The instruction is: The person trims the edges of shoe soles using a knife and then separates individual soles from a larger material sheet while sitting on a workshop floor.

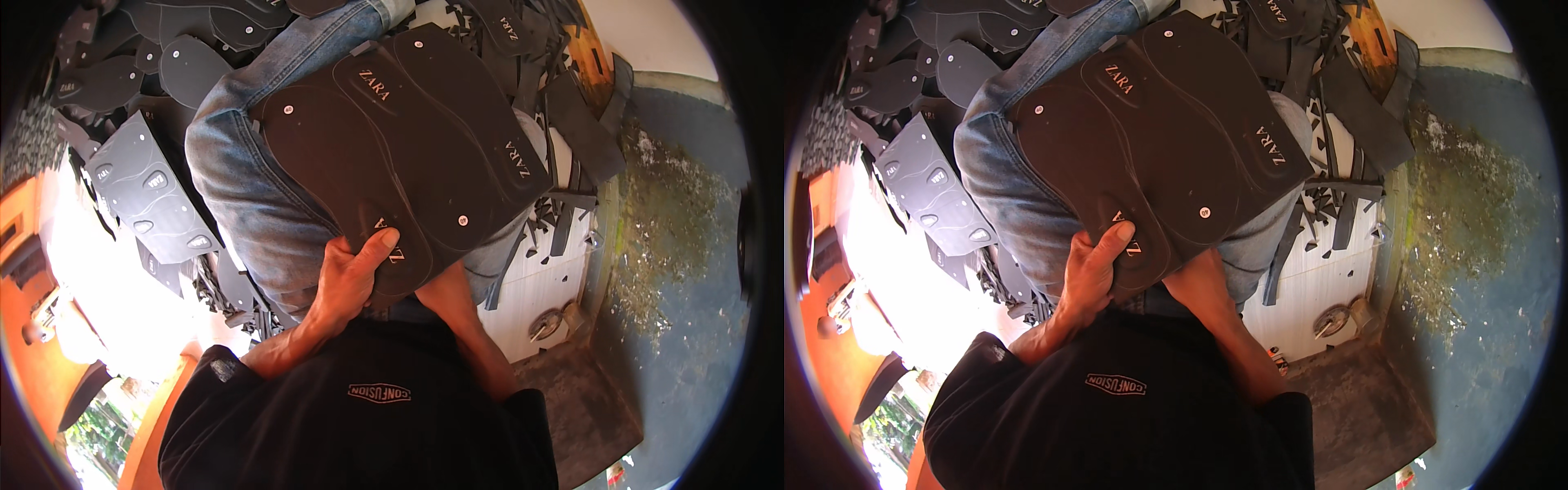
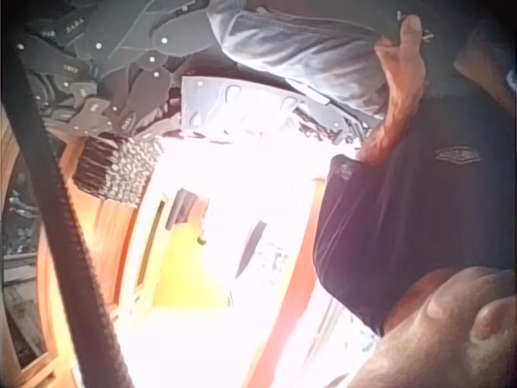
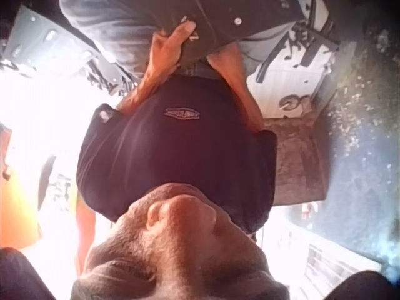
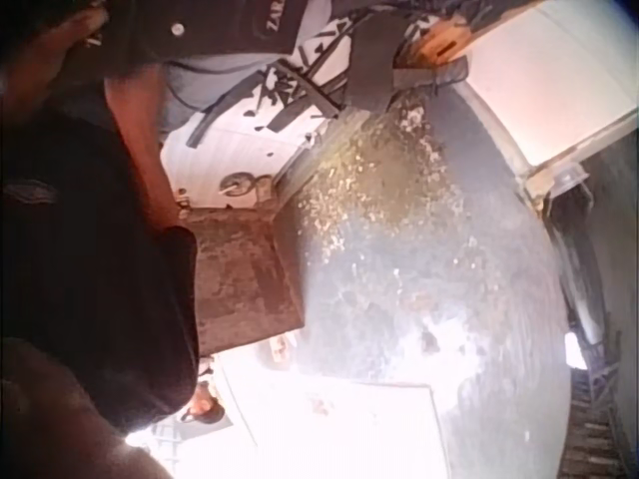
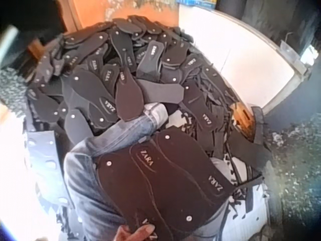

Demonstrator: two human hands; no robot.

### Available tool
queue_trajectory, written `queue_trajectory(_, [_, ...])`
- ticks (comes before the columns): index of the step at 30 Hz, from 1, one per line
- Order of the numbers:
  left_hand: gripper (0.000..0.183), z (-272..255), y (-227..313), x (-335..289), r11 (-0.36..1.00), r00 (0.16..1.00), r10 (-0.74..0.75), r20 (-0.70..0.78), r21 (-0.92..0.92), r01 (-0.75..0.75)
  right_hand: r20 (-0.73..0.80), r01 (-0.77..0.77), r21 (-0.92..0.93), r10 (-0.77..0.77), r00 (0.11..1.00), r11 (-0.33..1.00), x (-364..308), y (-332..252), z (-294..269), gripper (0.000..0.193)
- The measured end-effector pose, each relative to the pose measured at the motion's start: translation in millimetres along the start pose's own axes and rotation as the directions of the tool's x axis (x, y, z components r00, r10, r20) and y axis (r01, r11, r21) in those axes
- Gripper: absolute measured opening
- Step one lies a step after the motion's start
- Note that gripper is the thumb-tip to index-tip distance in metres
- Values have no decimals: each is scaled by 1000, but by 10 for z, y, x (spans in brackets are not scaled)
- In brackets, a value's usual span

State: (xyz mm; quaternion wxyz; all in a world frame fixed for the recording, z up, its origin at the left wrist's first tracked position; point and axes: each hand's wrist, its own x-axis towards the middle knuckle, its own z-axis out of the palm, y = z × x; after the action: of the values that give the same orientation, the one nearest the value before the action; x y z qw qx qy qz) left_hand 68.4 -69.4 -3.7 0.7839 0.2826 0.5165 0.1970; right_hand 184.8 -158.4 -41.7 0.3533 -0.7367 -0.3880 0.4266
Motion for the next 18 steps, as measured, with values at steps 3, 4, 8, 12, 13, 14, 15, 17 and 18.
queue_trajectory(3, [25,6,37,7,999,999,-43,-11,25,44,-28,64,8,-64,998,998,53,-19,65,36])
queue_trajectory(4, [25,22,54,9,998,998,-52,-19,33,53,-27,79,18,-78,997,997,72,-5,82,35])
queue_trajectory(8, [26,58,110,-7,997,997,-71,-13,37,72,-53,115,118,-109,993,986,134,-58,116,33])
queue_trajectory(12, [25,51,102,-7,997,997,-80,7,8,80,-148,206,147,-184,972,968,185,-7,221,37])
queue_trajectory(13, [25,53,108,-9,996,996,-84,13,3,84,-160,242,123,-221,962,963,212,-2,231,38])
queue_trajectory(14, [24,54,106,-11,997,997,-81,12,-2,81,-170,277,98,-258,951,956,224,3,242,39])
queue_trajectory(15, [24,55,103,-14,997,997,-79,11,-8,79,-173,285,103,-265,949,953,220,14,256,40])
queue_trajectory(17, [24,49,103,-14,997,997,-72,11,-19,72,-180,302,111,-280,943,947,214,48,283,41])
queue_trajectory(18, [24,39,92,-8,997,998,-68,10,-24,68,-180,308,121,-285,942,944,212,69,299,42])
